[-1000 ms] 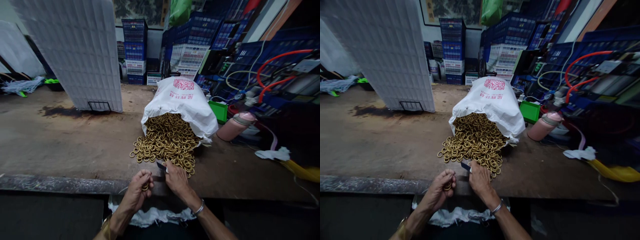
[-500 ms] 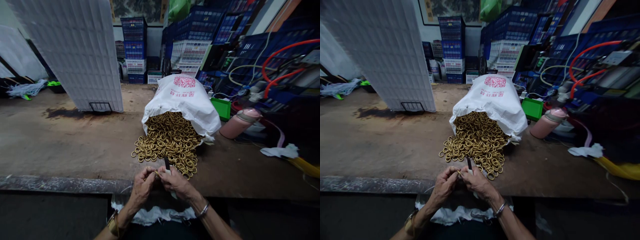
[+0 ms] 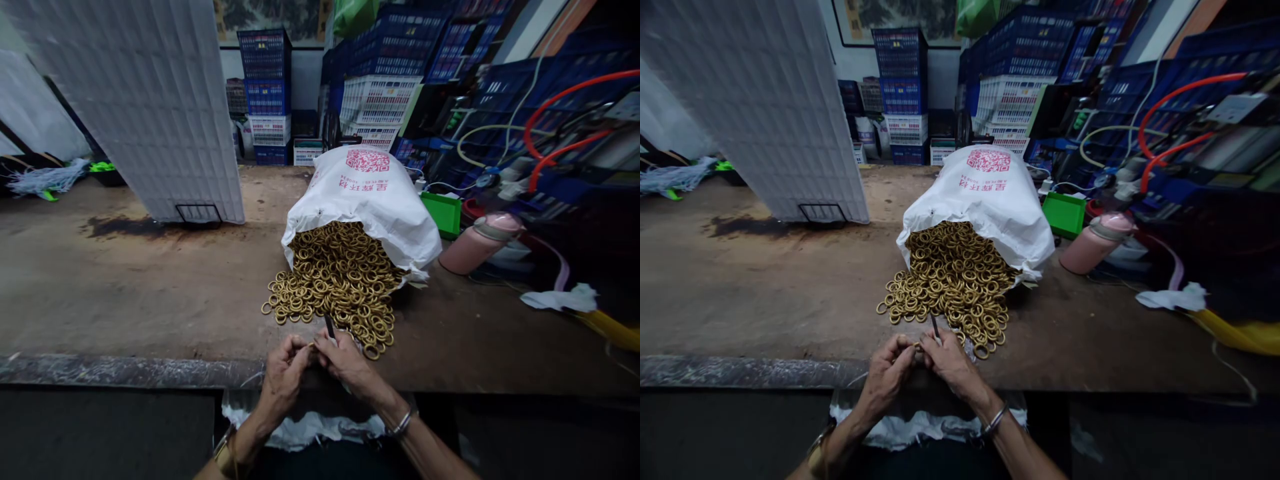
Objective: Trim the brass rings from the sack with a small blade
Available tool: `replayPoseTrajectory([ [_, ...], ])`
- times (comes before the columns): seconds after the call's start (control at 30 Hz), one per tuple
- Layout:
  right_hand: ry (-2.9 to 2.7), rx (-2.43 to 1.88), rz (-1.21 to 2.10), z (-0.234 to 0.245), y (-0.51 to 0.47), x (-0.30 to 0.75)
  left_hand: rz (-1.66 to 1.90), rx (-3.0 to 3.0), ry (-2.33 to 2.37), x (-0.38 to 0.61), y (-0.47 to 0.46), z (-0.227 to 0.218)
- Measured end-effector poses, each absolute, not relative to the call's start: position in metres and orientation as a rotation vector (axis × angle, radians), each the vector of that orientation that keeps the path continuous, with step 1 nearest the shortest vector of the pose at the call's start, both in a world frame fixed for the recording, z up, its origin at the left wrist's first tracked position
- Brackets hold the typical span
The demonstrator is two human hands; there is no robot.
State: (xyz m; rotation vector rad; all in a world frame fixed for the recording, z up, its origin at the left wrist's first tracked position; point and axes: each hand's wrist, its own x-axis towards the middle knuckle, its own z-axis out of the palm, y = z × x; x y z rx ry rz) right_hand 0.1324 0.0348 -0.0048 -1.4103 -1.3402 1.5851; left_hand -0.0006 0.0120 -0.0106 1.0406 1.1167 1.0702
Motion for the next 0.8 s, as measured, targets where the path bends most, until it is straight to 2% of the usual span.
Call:
replayPoseTrajectory([
  [0.27,-1.695,-1.470,1.152,0.009,0.034,0.131,0.936,0.924,1.069,-0.005,0.013,-0.011],
  [0.53,-1.794,-1.483,1.073,0.013,0.031,0.126,1.099,1.019,1.167,-0.005,0.009,-0.013],
  [0.8,-1.813,-1.477,1.034,0.016,0.031,0.123,0.858,0.805,0.974,-0.009,0.007,-0.008],
])
